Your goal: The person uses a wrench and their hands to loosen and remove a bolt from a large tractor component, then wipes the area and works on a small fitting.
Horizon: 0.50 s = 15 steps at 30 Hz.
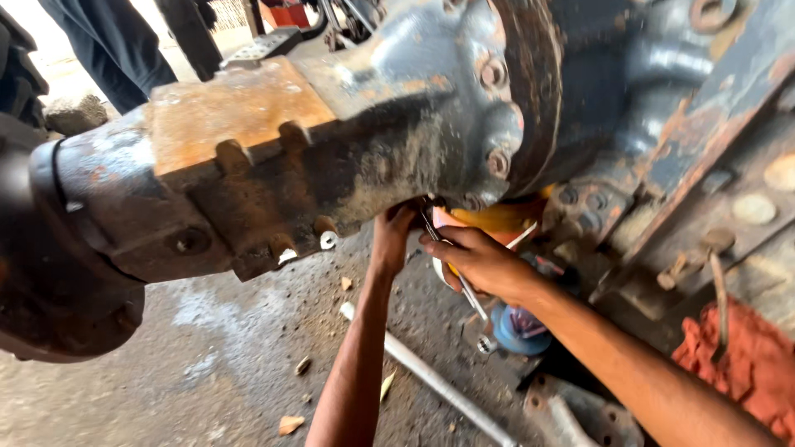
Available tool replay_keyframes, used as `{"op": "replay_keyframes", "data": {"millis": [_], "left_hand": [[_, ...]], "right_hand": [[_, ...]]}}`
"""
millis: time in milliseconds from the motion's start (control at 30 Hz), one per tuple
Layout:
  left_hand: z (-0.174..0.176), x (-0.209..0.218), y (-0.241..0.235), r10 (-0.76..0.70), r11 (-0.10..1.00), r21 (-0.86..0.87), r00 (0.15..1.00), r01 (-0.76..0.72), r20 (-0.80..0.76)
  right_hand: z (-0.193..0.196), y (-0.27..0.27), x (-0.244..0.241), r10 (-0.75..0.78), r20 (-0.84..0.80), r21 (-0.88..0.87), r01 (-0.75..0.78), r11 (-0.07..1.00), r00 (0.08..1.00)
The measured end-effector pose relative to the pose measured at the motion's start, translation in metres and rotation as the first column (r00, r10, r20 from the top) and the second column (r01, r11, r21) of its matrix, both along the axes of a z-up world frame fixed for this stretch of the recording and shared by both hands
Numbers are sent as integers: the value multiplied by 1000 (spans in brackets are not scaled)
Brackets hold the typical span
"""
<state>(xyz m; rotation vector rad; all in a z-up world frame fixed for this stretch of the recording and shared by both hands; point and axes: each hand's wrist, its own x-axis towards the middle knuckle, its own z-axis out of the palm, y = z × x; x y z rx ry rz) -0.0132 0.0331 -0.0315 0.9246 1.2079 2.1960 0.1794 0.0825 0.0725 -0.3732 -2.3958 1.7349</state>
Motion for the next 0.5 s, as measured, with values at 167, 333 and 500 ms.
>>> {"op": "replay_keyframes", "data": {"millis": [167, 333, 500], "left_hand": [[22, 16, -12, 125, 965, -207, 977, -160, -170], [24, 30, -3, 306, 907, -211, 914, -365, -267], [29, 43, -9, 508, 811, 42, 668, -583, -544]], "right_hand": [[-62, 10, -26, -179, 34, 556, 131, 821, 983], [-121, 59, -102, -181, -72, 653, 184, 734, 981], [-141, 78, -133, -69, -253, 504, 192, 842, 965]]}}
